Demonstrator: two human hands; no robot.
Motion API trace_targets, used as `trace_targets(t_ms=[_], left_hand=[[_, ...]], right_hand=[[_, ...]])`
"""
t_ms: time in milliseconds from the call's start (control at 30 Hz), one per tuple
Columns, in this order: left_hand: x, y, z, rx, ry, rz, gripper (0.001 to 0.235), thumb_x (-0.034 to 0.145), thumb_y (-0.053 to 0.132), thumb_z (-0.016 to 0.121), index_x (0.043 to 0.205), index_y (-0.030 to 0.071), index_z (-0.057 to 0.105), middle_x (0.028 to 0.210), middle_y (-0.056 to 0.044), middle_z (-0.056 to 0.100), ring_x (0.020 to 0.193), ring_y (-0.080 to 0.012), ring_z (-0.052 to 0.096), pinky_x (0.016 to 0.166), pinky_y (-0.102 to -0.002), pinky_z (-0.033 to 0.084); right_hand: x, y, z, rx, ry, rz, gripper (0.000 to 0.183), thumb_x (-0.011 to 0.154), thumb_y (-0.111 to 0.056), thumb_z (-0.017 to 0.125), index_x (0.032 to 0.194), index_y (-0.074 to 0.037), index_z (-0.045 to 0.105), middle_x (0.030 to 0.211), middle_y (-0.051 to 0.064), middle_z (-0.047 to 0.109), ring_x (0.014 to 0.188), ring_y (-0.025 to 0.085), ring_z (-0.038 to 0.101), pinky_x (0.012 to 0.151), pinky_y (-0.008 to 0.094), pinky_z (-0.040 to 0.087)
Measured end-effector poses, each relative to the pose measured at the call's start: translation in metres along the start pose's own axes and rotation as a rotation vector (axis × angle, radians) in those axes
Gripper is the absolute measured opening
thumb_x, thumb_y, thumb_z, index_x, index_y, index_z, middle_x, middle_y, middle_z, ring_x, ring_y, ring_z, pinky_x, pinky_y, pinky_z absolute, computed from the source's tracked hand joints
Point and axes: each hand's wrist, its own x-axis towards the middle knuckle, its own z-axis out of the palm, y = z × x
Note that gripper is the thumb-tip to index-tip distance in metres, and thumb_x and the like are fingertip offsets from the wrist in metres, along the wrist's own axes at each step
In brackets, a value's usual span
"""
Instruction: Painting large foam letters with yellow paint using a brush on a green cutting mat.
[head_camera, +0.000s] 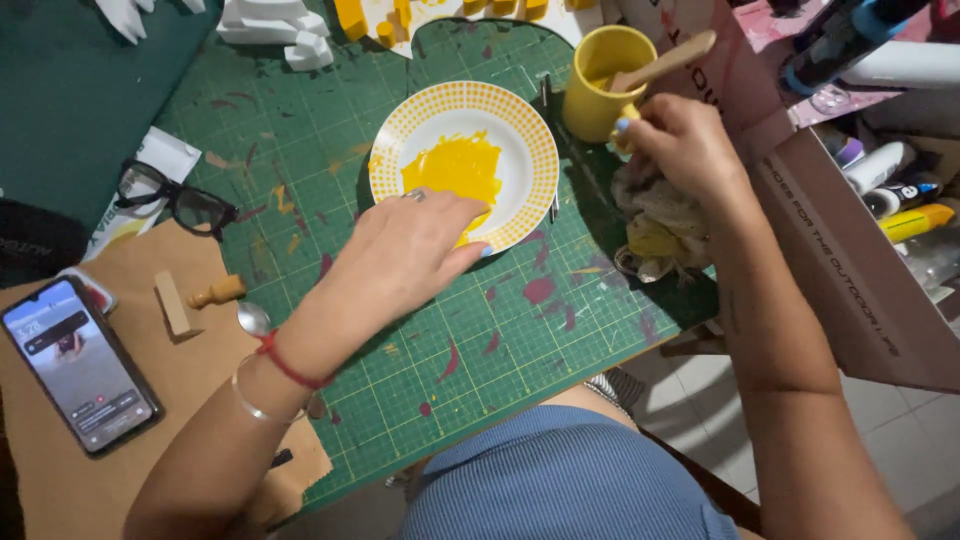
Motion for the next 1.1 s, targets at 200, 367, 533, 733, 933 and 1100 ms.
trace_targets(t_ms=[200, 367, 533, 733, 933, 1100], left_hand=[[0.04, 0.021, 0.016, -0.058, -0.031, -0.004, 0.032, 0.103, 0.041, 0.071, 0.122, 0.016, 0.067, 0.103, -0.012, 0.076, 0.087, -0.0441, 0.073, 0.066, -0.062, 0.056], [0.057, 0.054, 0.05, -0.059, -0.025, 0.126, 0.031, 0.101, 0.043, 0.075, 0.106, 0.014, 0.067, 0.097, -0.012, 0.075, 0.082, -0.0392, 0.074, 0.063, -0.058, 0.059], [0.053, 0.069, 0.066, 0.045, 0.144, 0.188, 0.035, 0.092, 0.051, 0.083, 0.1, 0.02, 0.068, 0.086, -0.001, 0.072, 0.075, -0.0311, 0.074, 0.059, -0.05, 0.053], [0.042, 0.064, 0.062, 0.074, 0.204, 0.176, 0.034, 0.091, 0.048, 0.085, 0.096, 0.02, 0.067, 0.082, -0.001, 0.07, 0.07, -0.0302, 0.072, 0.057, -0.048, 0.051], [0.056, 0.061, 0.065, 0.058, 0.26, 0.137, 0.034, 0.088, 0.046, 0.086, 0.096, 0.019, 0.068, 0.084, -0.002, 0.072, 0.07, -0.0323, 0.073, 0.054, -0.05, 0.051], [0.082, 0.05, 0.079, 0.086, 0.31, 0.08, 0.035, 0.088, 0.05, 0.084, 0.097, 0.021, 0.068, 0.087, -0.002, 0.073, 0.073, -0.0325, 0.074, 0.057, -0.051, 0.052]], right_hand=[[0.004, 0.021, -0.01, -0.378, 0.036, -0.11, 0.041, 0.117, -0.04, 0.066, 0.099, -0.007, 0.083, 0.081, 0.012, 0.077, 0.069, 0.024, 0.068, 0.061, 0.046, 0.042], [0.008, 0.024, -0.026, -0.551, 0.338, -0.188, 0.048, 0.122, -0.044, 0.062, 0.128, 0.003, 0.067, 0.101, 0.041, 0.073, 0.092, 0.068, 0.063, 0.068, 0.071, 0.043], [0.05, 0.031, -0.028, -0.25, 0.372, -0.469, 0.019, 0.123, -0.012, 0.065, 0.137, 0.0, 0.068, 0.106, 0.017, 0.069, 0.095, 0.035, 0.065, 0.08, 0.047, 0.048], [0.089, 0.046, -0.017, 0.155, 0.259, -0.506, 0.003, 0.126, -0.007, 0.067, 0.126, -0.005, 0.064, 0.103, 0.004, 0.059, 0.085, 0.013, 0.055, 0.072, 0.029, 0.043], [0.086, 0.049, -0.012, -0.462, 0.438, -0.558, 0.019, 0.126, -0.013, 0.059, 0.13, 0.005, 0.065, 0.106, 0.031, 0.077, 0.092, 0.057, 0.069, 0.074, 0.062, 0.046], [0.093, 0.037, -0.001, -0.633, 0.376, -0.367, 0.026, 0.123, -0.019, 0.055, 0.132, 0.003, 0.063, 0.104, 0.038, 0.076, 0.088, 0.066, 0.066, 0.07, 0.072, 0.045]])
